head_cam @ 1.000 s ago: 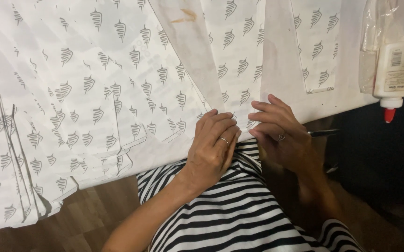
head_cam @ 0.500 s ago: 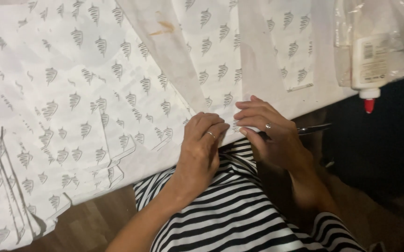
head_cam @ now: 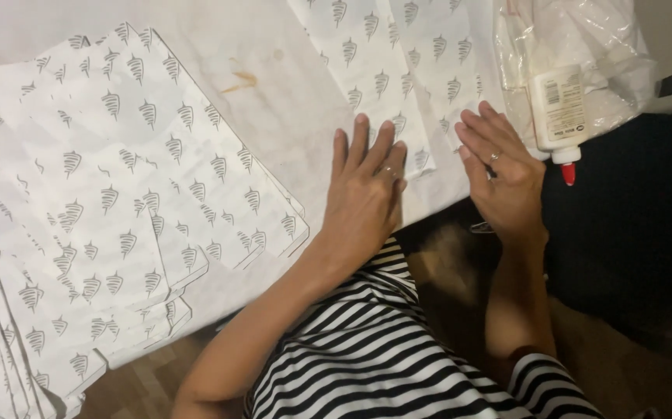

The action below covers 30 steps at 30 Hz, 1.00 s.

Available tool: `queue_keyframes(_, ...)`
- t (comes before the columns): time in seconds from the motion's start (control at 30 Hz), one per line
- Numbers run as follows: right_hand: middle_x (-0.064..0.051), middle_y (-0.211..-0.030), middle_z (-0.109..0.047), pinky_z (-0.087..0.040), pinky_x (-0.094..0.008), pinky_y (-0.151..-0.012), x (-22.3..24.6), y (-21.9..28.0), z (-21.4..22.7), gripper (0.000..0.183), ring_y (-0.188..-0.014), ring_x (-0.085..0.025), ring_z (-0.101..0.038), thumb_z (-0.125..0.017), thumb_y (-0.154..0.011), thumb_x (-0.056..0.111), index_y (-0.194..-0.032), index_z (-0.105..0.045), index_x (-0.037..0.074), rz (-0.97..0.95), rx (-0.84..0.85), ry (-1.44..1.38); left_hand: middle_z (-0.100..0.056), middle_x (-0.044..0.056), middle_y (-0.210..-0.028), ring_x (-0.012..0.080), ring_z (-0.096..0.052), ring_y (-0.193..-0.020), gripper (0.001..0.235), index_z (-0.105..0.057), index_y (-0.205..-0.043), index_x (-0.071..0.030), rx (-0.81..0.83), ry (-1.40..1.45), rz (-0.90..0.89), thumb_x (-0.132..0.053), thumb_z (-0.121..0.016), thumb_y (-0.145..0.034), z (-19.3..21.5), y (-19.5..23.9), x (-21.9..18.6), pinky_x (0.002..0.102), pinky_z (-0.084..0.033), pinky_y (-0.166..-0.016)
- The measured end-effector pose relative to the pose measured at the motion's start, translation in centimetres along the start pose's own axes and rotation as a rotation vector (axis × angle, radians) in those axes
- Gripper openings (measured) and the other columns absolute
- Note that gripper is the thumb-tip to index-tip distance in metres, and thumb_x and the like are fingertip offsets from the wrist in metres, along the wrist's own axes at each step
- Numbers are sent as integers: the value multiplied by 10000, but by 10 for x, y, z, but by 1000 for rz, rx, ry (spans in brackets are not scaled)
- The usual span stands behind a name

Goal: Applying glue to the edges of printed paper sheets and folding them to assemble paper bags.

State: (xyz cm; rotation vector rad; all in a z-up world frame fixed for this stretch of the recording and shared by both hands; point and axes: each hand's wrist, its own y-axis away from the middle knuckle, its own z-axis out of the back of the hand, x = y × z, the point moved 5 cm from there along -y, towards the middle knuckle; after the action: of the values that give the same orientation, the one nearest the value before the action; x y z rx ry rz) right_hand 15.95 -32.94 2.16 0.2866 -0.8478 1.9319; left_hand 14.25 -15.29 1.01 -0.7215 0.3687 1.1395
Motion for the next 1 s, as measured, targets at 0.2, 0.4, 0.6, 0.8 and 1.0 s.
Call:
queue_keyframes(0.2, -308, -1294, -680, -425, -579, -1145, -20, -4, 3, 239, -1303, -516, -569, -685, -1026, -85, -1262, -722, -72, 10, 5, -37, -580, 322, -1394, 587, -372, -1413, 435, -677, -1257, 80, -10, -70, -7, -52, -741, -848, -28, -19, -5, 722, -266, -1157)
queue_keyframes(0.4, -298, -1298, -683, -435, -575, -1139, -22, -4, 4, 224, -1307, -512, -572, -682, -1033, -61, -1253, -725, -69, 28, -2, -63, -574, 317, -1397, 590, -362, -1415, 423, -690, -1235, 72, -6, -15, 13, -30, -717, -825, -24, -20, -5, 745, -266, -1137)
queue_keyframes(0.6, -325, -1299, -678, -466, -580, -1108, -24, -1, 1, 235, -1276, -544, -582, -682, -1025, -93, -1257, -725, -94, 93, -27, -57, -533, 294, -1440, 590, -339, -1434, 448, -658, -1276, 69, -123, 8, -40, -68, -695, -851, -38, -13, 3, 738, -269, -1149)
queue_keyframes(0.8, -395, -1284, -655, -530, -601, -1144, -5, 4, 4, 227, -1299, -574, -602, -685, -983, -256, -1208, -683, -228, 210, -127, 15, -466, 281, -1490, 509, -346, -1465, 374, -544, -1335, 22, -23, -85, -50, -88, -633, -989, 36, 15, -12, 729, -285, -1216)
queue_keyframes(1.0, -401, -1163, -694, -559, -597, -1077, 21, 11, 0, 166, -1196, -565, -657, -645, -949, -259, -1102, -709, -249, 200, -192, 8, -302, 341, -1595, 522, -163, -1508, 358, -679, -1120, 207, -29, -605, 290, 258, -584, -778, 68, 82, 36, 648, -188, -1273)
